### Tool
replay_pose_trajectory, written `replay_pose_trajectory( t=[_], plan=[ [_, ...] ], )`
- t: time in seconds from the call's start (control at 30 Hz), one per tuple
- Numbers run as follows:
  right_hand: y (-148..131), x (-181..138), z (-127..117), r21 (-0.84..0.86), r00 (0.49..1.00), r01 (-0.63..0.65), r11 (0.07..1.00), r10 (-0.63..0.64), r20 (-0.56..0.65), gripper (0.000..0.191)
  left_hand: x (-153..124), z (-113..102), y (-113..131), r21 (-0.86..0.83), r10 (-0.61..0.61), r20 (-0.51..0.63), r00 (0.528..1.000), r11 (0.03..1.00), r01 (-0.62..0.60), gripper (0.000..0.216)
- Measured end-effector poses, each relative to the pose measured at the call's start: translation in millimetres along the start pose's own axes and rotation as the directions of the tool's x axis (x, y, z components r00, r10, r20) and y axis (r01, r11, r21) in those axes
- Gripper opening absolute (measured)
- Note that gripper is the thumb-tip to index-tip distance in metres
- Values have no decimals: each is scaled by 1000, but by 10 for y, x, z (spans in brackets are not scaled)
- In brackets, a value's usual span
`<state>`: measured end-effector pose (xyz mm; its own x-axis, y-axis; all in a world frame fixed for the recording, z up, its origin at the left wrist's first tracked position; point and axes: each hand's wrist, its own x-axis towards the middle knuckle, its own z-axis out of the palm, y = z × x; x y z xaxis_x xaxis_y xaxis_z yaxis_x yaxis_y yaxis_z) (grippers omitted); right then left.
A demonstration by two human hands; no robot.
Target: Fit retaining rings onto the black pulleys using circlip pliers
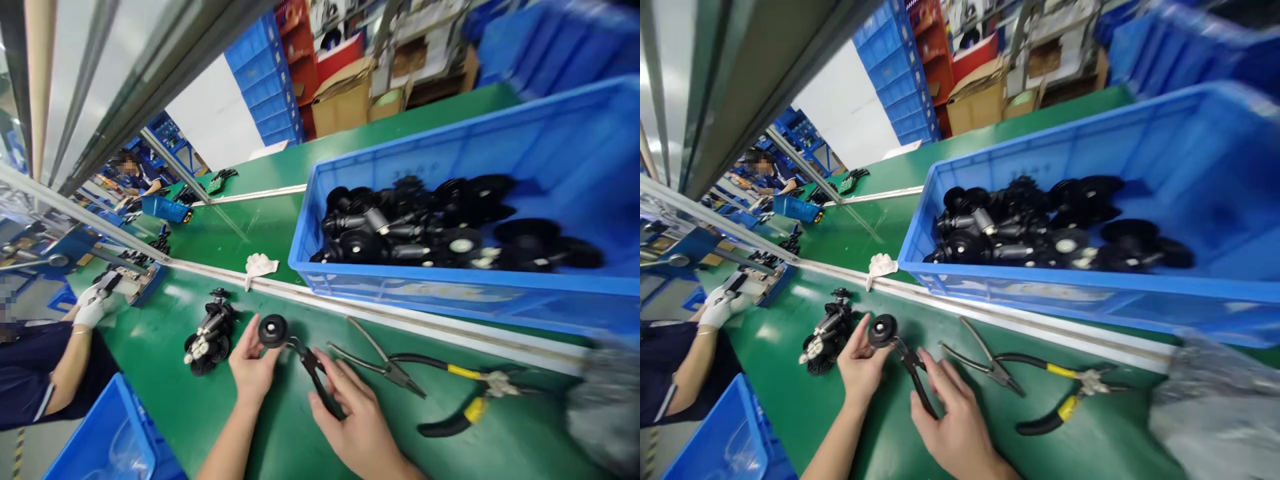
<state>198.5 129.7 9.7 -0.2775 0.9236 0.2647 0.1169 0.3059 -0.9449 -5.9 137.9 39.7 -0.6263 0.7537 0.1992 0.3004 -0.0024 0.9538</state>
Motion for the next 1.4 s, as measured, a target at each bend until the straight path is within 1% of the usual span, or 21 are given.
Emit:
replay_pose_trajectory(
  t=[0.07, 0.13, 0.17, 0.23, 0.3, 0.4, 0.5, 0.57, 0.6, 0.63, 0.7, 0.77, 0.83, 0.87, 0.93, 1.0, 1.03, 1.13, 1.2, 1.27, 1.4],
  plan=[
    [43, -18, 62, 115, 997, -81, 990, 82, -8, 56, 64, 8, 118, -122, -105, -63, 992, 988, 97, 90],
    [111, -26, 166, 208, 987, -113, 972, 133, -87, 56, 181, 20, 309, -211, -140, -82, 987, 970, 120, 94],
    [151, -24, 224, 254, 979, -130, 958, 164, -119, 56, 254, 45, 436, -250, -136, -63, 989, 961, 116, 95],
    [225, -10, 333, 352, 959, -169, 921, 237, -158, 59, 408, 169, 749, -311, -98, 39, 994, 944, 105, 98],
    [274, 10, 403, 414, 942, -189, 890, 284, -181, 60, 556, 428, 1103, -325, -38, 199, 979, 940, 103, 99],
    [281, 34, 422, 429, 935, -196, 882, 300, -191, 58, 751, 1056, 1568, -315, 20, 411, 911, 941, 121, 98],
    [238, 53, 385, 431, 932, -200, 880, 307, -195, 59, 884, 1715, 1827, -385, -14, 478, 878, 895, 224, 111],
    [201, 67, 351, 432, 930, -201, 879, 310, -197, 59, 908, 1956, 1880, -402, -89, 493, 865, 859, 317, 112],
    [183, 75, 331, 432, 930, -204, 879, 312, -196, 59, 896, 1978, 1873, -409, -100, 495, 863, 849, 333, 109],
    [165, 85, 309, 431, 930, -206, 879, 312, -193, 59, 870, 1929, 1842, -415, -85, 494, 865, 851, 321, 103],
    [131, 105, 257, 429, 936, -207, 879, 305, -175, 61, 788, 1631, 1706, -413, 9, 473, 881, 886, 212, 88],
    [100, 117, 201, 427, 943, -210, 879, 297, -149, 65, 684, 1134, 1483, -348, 112, 418, 901, 936, 45, 72],
    [79, 116, 153, 424, 944, -229, 876, 306, -124, 69, 558, 548, 1204, -192, 163, 335, 928, 976, -102, 59],
    [76, 112, 135, 422, 943, -243, 873, 315, -109, 70, 485, 256, 1057, -89, 159, 302, 940, 986, -139, 54],
    [85, 100, 111, 415, 940, -271, 868, 332, -80, 70, 318, -272, 769, 124, 107, 276, 955, 982, -145, 47],
    [106, 86, 93, 402, 937, -294, 867, 343, -56, 69, 137, -679, 512, 299, 38, 278, 960, 946, -124, 42],
    [117, 80, 82, 393, 936, -302, 869, 348, -49, 69, 51, -826, 401, 364, 15, 280, 960, 924, -121, 40],
    [129, 62, 43, 353, 937, -312, 882, 348, -41, 65, -138, -1050, 152, 480, -6, 274, 962, 867, -131, 39],
    [120, 56, 16, 320, 938, -312, 894, 343, -43, 64, -182, -1061, 60, 514, 10, 276, 961, 843, -157, 40],
    [101, 58, -5, 289, 942, -309, 906, 334, -42, 64, -158, -1017, 13, 529, 59, 309, 949, 818, -223, 40],
    [59, 77, -32, 237, 949, -297, 925, 314, -36, 64, -17, -937, -25, 507, 143, 475, 868, 762, -403, 50]
  ],
)
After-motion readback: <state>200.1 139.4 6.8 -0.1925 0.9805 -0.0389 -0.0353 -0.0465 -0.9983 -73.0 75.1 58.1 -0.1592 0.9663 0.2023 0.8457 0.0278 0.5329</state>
